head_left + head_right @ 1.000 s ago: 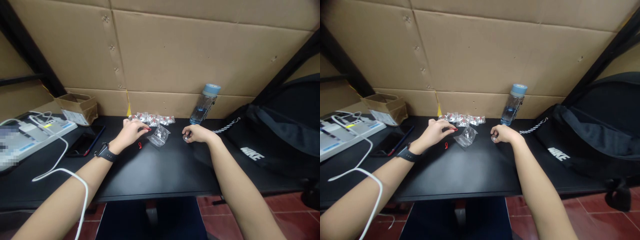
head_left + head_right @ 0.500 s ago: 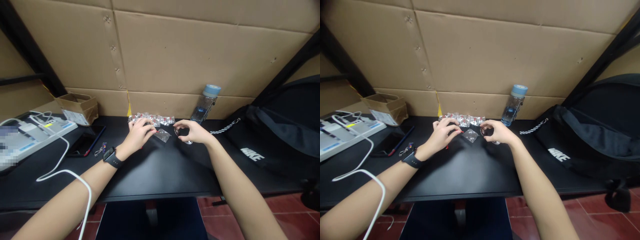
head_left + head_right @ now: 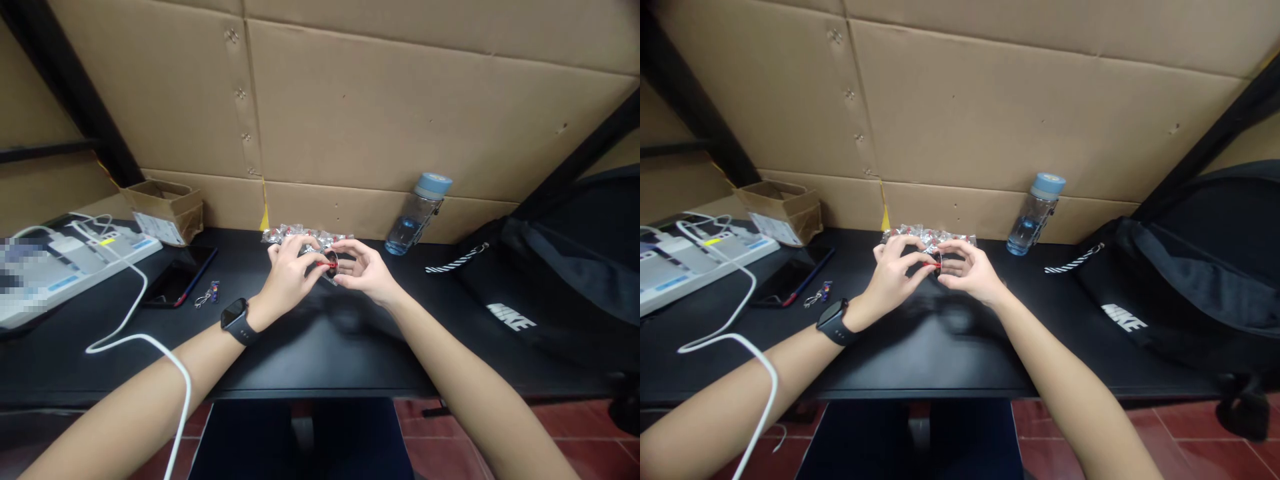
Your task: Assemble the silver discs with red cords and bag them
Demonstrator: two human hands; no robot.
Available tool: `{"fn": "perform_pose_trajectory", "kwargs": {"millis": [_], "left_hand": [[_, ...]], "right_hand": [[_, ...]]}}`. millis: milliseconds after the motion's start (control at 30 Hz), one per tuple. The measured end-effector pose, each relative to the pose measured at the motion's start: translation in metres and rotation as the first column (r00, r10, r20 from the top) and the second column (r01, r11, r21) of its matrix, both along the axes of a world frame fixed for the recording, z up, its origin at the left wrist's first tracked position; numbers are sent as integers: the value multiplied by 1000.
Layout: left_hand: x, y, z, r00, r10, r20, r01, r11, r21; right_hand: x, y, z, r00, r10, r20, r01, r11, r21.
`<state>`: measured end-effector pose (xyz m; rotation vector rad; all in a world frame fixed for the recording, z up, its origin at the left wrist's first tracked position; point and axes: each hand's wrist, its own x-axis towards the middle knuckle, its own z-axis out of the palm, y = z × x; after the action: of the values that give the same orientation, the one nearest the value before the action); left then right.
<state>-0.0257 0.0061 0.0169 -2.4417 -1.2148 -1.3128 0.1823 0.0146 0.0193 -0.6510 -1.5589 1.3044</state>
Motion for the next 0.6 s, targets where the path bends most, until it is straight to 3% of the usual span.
{"fn": "perform_pose_trajectory", "kwargs": {"millis": [333, 600], "left_hand": [[2, -4, 1, 1000, 19, -24, -18, 1000, 20], [2, -2, -1, 999, -30, -24, 28, 995, -98]], "right_hand": [[-3, 0, -3, 995, -89, 50, 84, 992, 95], [-5, 0, -6, 990, -119, 80, 108, 986, 123]]}}
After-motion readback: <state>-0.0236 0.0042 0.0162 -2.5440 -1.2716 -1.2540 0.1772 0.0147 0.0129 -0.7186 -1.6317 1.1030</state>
